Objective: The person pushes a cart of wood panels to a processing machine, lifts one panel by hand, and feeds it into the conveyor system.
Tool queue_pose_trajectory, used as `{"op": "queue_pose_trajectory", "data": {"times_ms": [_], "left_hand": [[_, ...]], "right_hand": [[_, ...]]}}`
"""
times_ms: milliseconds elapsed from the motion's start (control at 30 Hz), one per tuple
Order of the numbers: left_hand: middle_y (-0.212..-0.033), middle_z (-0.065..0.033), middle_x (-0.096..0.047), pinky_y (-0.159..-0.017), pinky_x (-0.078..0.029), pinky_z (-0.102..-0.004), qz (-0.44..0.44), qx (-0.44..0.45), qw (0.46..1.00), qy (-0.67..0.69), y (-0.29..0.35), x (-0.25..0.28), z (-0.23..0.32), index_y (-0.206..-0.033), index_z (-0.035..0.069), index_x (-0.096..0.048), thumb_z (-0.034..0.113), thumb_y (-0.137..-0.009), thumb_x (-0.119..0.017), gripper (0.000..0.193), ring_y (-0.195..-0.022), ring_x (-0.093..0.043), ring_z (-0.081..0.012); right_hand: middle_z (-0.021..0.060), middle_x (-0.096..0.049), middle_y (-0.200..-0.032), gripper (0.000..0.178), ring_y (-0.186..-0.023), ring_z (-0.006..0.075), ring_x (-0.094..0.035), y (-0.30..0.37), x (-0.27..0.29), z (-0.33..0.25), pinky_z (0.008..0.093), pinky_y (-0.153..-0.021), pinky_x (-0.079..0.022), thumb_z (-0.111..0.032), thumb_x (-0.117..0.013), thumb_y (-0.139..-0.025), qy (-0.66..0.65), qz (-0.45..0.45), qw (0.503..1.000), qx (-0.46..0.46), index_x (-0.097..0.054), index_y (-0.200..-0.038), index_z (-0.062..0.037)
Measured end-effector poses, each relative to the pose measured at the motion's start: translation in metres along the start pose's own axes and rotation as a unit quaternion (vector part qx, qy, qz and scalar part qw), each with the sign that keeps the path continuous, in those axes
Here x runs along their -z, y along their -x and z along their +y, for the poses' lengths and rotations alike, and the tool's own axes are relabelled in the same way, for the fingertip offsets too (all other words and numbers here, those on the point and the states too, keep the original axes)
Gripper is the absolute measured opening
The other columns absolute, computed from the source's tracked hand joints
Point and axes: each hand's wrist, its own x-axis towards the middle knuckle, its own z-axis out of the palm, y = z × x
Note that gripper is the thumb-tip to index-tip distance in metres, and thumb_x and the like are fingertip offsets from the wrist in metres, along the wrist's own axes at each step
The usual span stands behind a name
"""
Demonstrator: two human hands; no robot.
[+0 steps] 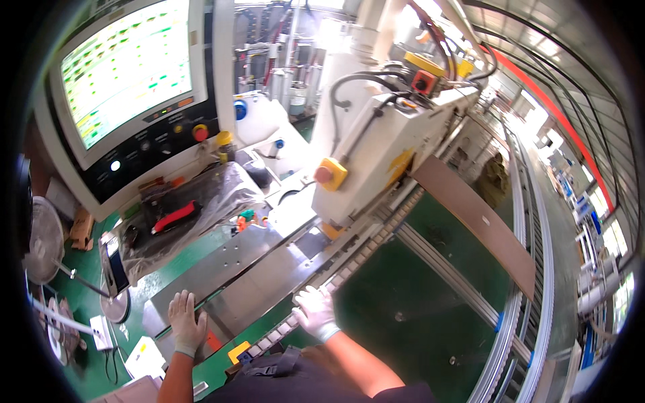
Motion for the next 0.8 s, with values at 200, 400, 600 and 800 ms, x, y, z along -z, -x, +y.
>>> {"op": "queue_pose_trajectory", "data": {"times_ms": [200,400,600,800], "left_hand": [[-0.153,-0.0186,-0.051,-0.123,-0.027,-0.0551,0.004,-0.006,1.0,-0.011,-0.003,0.001,-0.001,-0.144,0.004,-0.054,0.038,-0.088,-0.066,0.066,-0.146,-0.042,-0.0406],[-0.154,-0.0162,-0.051,-0.123,-0.03,-0.0535,0.005,-0.005,1.0,-0.005,0.003,0.01,-0.011,-0.145,0.007,-0.054,0.041,-0.093,-0.064,0.063,-0.147,-0.043,-0.0371],[-0.145,-0.0167,-0.056,-0.118,-0.035,-0.0527,0.062,-0.016,0.998,0.016,0.001,0.009,-0.009,-0.134,0.006,-0.059,0.032,-0.089,-0.067,0.053,-0.139,-0.048,-0.0373],[-0.142,-0.0176,-0.06,-0.118,-0.035,-0.0548,0.039,0.059,0.99,0.123,0.005,0.002,-0.026,-0.126,0.005,-0.063,0.023,-0.088,-0.069,0.043,-0.135,-0.051,-0.0399]], "right_hand": [[0.0133,-0.074,-0.12,0.038,-0.128,0.0372,-0.06,0.002,-0.006,0.004,0.0582,-0.118,-0.031,-0.033,-0.073,-0.084,0.013,0.017,0.999,0.027,-0.076,-0.113,-0.008],[0.0112,-0.073,-0.115,0.033,-0.126,0.0371,-0.059,0.006,-0.025,0.004,0.0596,-0.121,-0.029,-0.03,-0.076,-0.081,0.01,0.055,0.998,0.039,-0.075,-0.105,-0.008],[0.0128,-0.075,-0.102,0.015,-0.1,0.0348,-0.07,-0.028,0.014,-0.011,0.0556,-0.11,-0.045,-0.015,-0.065,-0.096,-0.167,0.097,0.981,0.007,-0.075,-0.099,-0.0044],[0.0173,-0.076,-0.104,0.018,-0.1,0.0351,-0.073,-0.168,0.082,-0.035,0.0418,-0.097,-0.054,-0.006,-0.061,-0.098,-0.235,0.158,0.954,0.095,-0.076,-0.103,0.0025]]}}
